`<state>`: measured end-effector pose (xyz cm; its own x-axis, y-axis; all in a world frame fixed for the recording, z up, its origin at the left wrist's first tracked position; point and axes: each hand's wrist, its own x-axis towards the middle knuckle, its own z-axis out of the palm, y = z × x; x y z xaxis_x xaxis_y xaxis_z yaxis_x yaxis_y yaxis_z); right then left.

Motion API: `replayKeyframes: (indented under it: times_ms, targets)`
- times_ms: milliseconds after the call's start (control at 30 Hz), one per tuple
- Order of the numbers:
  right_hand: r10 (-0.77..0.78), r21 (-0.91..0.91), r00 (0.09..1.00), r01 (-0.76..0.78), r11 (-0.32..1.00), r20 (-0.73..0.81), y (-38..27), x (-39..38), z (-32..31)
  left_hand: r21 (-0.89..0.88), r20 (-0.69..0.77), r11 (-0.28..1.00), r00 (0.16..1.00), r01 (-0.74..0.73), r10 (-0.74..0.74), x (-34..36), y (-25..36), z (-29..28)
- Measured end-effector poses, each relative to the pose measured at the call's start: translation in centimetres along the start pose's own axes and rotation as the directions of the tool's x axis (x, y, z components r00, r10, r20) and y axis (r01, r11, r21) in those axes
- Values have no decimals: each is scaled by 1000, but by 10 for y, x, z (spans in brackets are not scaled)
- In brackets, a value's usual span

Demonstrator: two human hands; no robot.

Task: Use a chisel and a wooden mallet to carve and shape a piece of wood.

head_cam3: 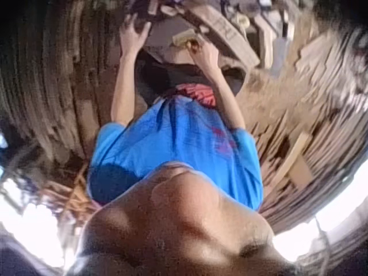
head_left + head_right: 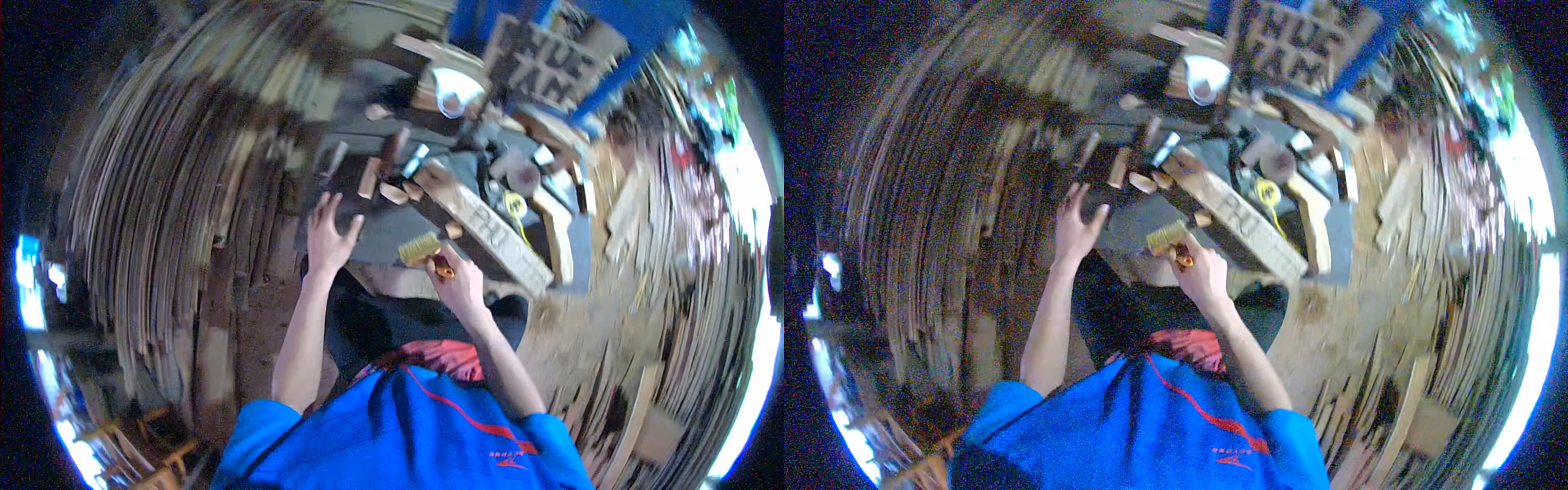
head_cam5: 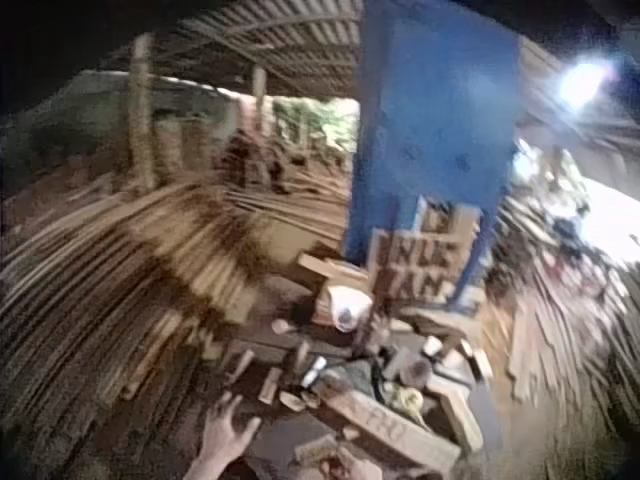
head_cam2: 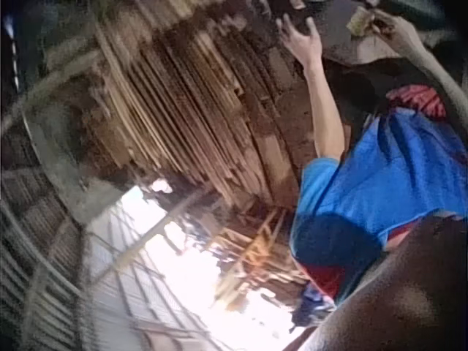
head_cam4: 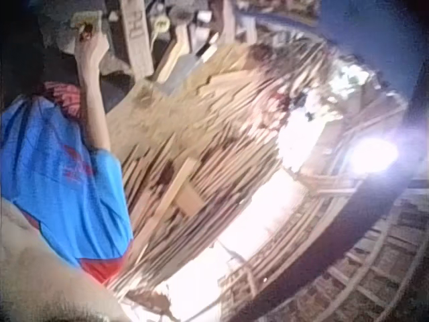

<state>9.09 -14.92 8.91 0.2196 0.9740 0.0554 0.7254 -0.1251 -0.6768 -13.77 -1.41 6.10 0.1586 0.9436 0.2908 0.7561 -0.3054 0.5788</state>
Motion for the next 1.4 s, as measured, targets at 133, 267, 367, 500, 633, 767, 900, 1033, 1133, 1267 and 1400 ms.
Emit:
replayKeyframes:
  times_ms: [133,267,367,500,633,767,900,1033,1133,1267,1400]
  targets:
    - [66,-14,998,-66,998,-1,24,-24,4,-194,82,977,994,93,-78,-21,6,9]
    - [70,60,997,-68,996,-42,47,-60,-15,-319,163,940,970,-120,179,-19,65,41]
    - [196,132,978,-187,973,-63,66,-81,-22,-239,241,939,922,-247,304,-14,91,75]
    - [258,307,944,-188,933,-206,68,-96,-57,-166,-62,939,954,-300,294,8,98,72]
    - [264,418,935,-147,897,-238,90,-115,-68,72,-219,786,778,615,-589,96,-61,25]
    - [281,455,951,-194,869,-131,106,-110,-58,-116,109,984,986,137,-124,131,-146,18]
    - [455,500,867,-307,809,-204,110,-124,-73,-102,21,988,993,118,-117,101,-13,43]
    - [353,411,901,-231,882,-251,96,-88,-44,-190,191,981,978,-42,79,24,23,64]
    - [332,462,926,-219,859,-179,72,-65,-37,-379,207,925,972,-24,110,5,46,90]
    - [293,365,941,-217,905,-167,71,-67,-47,-298,321,934,901,-197,292,-6,93,131]
    - [352,392,924,-271,879,-149,77,-84,-49,-242,339,960,914,-142,221,-9,98,139]
